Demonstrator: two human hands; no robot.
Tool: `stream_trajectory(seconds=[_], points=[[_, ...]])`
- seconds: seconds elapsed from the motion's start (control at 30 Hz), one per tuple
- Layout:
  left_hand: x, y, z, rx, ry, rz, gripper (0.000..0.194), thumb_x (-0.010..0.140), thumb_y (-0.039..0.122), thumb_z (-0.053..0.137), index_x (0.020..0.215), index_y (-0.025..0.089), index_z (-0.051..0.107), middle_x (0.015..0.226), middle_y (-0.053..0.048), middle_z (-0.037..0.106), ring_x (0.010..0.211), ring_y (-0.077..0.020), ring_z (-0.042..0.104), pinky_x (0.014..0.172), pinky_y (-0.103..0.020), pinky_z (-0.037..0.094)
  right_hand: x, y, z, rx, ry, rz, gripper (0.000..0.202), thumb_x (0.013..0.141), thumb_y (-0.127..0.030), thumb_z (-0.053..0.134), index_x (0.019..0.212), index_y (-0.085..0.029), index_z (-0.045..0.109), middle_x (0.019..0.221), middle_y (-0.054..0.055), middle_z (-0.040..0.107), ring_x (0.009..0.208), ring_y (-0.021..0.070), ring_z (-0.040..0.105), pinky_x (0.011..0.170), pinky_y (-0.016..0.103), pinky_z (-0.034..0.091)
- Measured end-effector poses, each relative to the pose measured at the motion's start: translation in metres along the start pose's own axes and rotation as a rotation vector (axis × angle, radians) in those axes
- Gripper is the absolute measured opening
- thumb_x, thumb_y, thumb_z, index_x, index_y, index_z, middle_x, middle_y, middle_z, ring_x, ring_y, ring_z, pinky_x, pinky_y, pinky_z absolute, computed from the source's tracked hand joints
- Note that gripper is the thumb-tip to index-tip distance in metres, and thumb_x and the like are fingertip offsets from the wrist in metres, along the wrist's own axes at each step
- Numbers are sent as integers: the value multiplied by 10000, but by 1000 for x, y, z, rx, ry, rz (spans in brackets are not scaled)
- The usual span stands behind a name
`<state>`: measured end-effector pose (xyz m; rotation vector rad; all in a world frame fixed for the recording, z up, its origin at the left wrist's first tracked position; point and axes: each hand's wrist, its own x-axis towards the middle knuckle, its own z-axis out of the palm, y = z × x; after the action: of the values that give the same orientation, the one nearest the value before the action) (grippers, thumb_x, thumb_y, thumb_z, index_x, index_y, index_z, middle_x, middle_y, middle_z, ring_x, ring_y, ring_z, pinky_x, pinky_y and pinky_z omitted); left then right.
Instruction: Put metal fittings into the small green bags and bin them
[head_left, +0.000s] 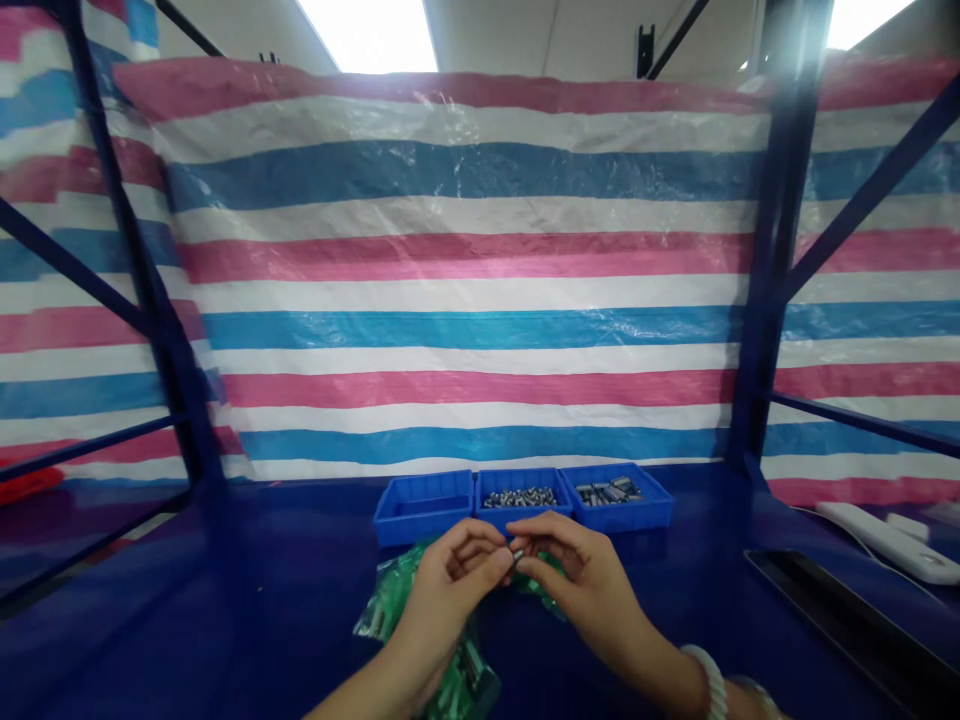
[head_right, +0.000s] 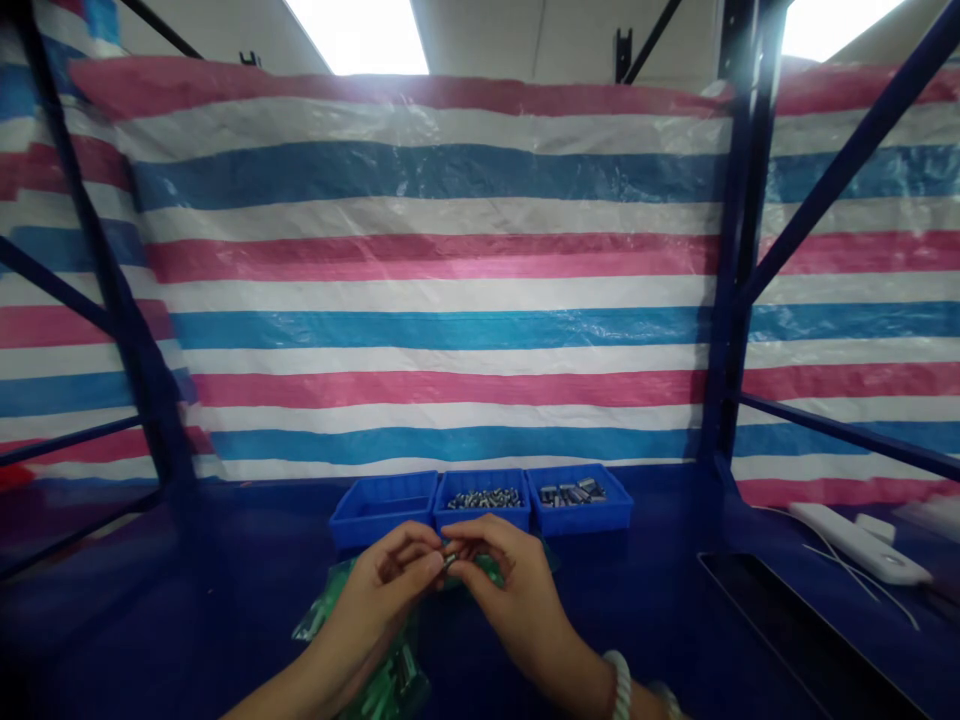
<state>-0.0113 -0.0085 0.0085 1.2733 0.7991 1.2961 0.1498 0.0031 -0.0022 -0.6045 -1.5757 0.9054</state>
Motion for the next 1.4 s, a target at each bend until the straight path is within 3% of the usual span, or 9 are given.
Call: stream_trajectory(seconds=[0.2,0.43,0.6,0.83,1.07,1.27,1.4], points=[[0,0,0,-51,37,0,273,654,250,822,824,168,626,817,-12,671,802,-130,626,750,-226,472,0,-2,2,39,8,37,195,748,-204,732,942,-221,714,870,35,692,810,184,653,748,306,529],[-4,3,1,139,91,174,224,658,180,774,815,190,615,798,-5,646,821,-170,641,715,-258,526,3,3,1,214,71,273,305,725,-442,758,815,-159,689,718,27,672,660,150,624,639,271,496],[-9,3,4,325,82,316,182,701,149,701,843,210,605,808,-20,677,806,-182,656,790,-326,545,1,2,4,510,-96,483,348,710,-452,775,737,-125,658,684,25,630,605,115,579,591,244,462],[-11,-1,2,389,108,336,226,724,160,688,914,222,582,895,-46,707,857,-195,673,794,-326,549,-1,11,0,732,-206,580,276,699,-328,822,751,-105,666,690,28,630,654,97,589,644,215,466],[-11,4,5,340,107,334,189,713,164,699,873,216,612,965,-60,695,898,-212,678,799,-323,562,2,15,-1,790,-220,565,294,568,-206,895,766,-142,688,691,-2,650,644,95,605,658,220,470],[-13,9,5,448,116,361,152,692,171,712,814,213,631,715,-2,650,697,-169,641,690,-295,552,4,12,-2,711,-234,467,284,529,-173,897,709,-163,678,694,-17,651,625,83,568,603,201,429],[-12,7,4,457,98,376,163,692,166,704,826,215,625,705,2,647,681,-162,632,667,-284,535,5,10,-4,649,-233,409,262,543,-160,881,702,-179,675,724,-21,661,666,91,588,627,210,436]])
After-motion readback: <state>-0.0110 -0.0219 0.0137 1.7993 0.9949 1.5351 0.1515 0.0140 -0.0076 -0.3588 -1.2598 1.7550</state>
